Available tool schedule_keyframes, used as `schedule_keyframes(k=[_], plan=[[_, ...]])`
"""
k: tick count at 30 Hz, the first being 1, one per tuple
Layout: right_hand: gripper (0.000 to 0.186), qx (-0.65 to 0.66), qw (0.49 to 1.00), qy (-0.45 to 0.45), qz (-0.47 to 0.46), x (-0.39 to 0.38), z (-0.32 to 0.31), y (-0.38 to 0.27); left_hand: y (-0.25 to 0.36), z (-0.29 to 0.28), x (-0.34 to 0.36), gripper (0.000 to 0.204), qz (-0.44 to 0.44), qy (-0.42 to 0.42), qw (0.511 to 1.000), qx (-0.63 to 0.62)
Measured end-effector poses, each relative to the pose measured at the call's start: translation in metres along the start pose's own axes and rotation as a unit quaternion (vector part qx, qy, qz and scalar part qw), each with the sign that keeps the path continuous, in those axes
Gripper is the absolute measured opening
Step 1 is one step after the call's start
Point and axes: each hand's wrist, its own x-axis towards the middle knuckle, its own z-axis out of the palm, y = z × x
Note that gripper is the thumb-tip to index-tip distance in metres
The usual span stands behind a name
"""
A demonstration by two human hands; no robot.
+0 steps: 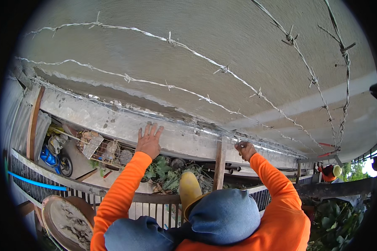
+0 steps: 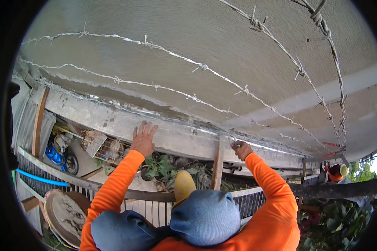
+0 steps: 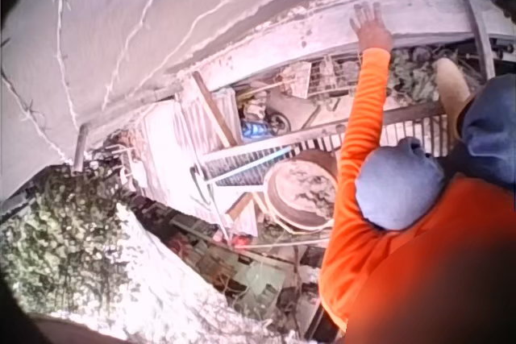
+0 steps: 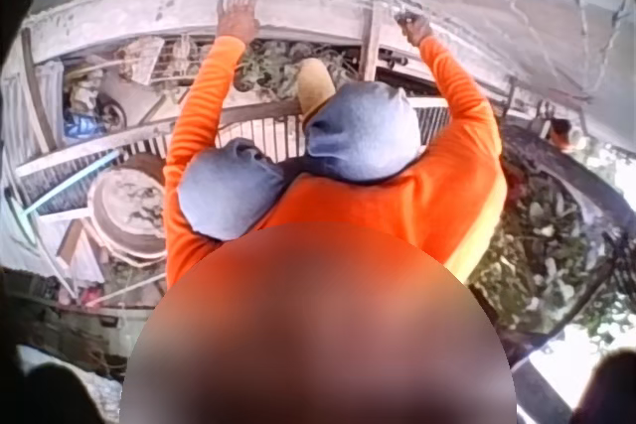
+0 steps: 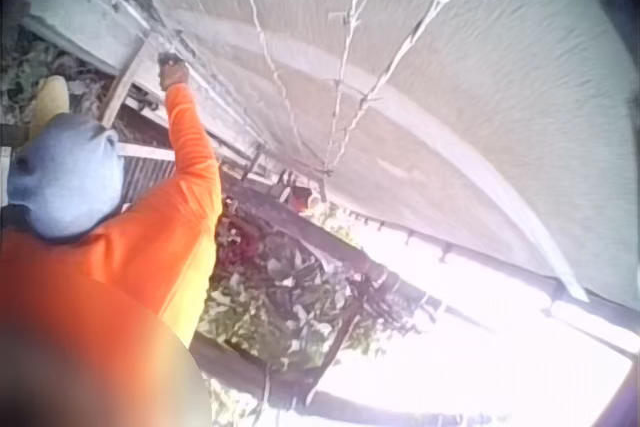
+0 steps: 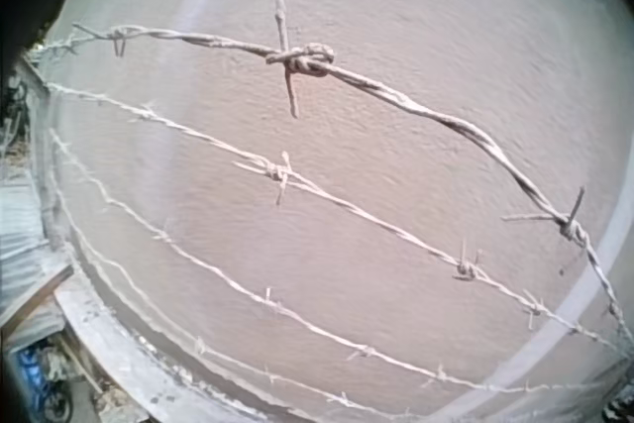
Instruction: The person scoops cement from a metal bowl with a trowel and applies it to a concrete wall edge, smoothing it along the barbed wire. The person repeatedly scoops and spreads cement along the wall's top edge.
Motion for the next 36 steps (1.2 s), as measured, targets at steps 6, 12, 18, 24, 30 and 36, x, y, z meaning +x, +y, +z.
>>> schedule_keyframes(k=[6,12,18,24,30,36], plan=[[0.039,0.072,0.995,-0.028,0.056,-0.006,0.018,-0.013,0.001,0.002,0.007,0.087,-0.002,0.006,1.000,-0.006],[0.038,0.049,0.997,0.005,0.058,-0.018,0.016,-0.010,-0.003,0.000,-0.004,0.088,0.006,-0.004,1.000,0.008],[0.051,-0.274,0.955,0.068,-0.094,0.004,-0.017,0.002,0.000,0.001,0.000,0.086,0.002,0.010,1.000,-0.008],[0.051,-0.270,0.954,0.016,-0.132,0.063,-0.023,-0.008,0.001,-0.004,-0.002,0.086,-0.006,0.001,1.000,-0.009],[0.043,-0.149,0.978,-0.008,-0.143,0.054,-0.032,0.012,0.000,-0.004,-0.003,0.088,0.002,-0.008,1.000,0.000],[0.047,-0.164,0.982,-0.013,-0.090,0.035,-0.034,0.029,0.001,-0.002,0.001,0.087,-0.002,-0.001,1.000,-0.015]])
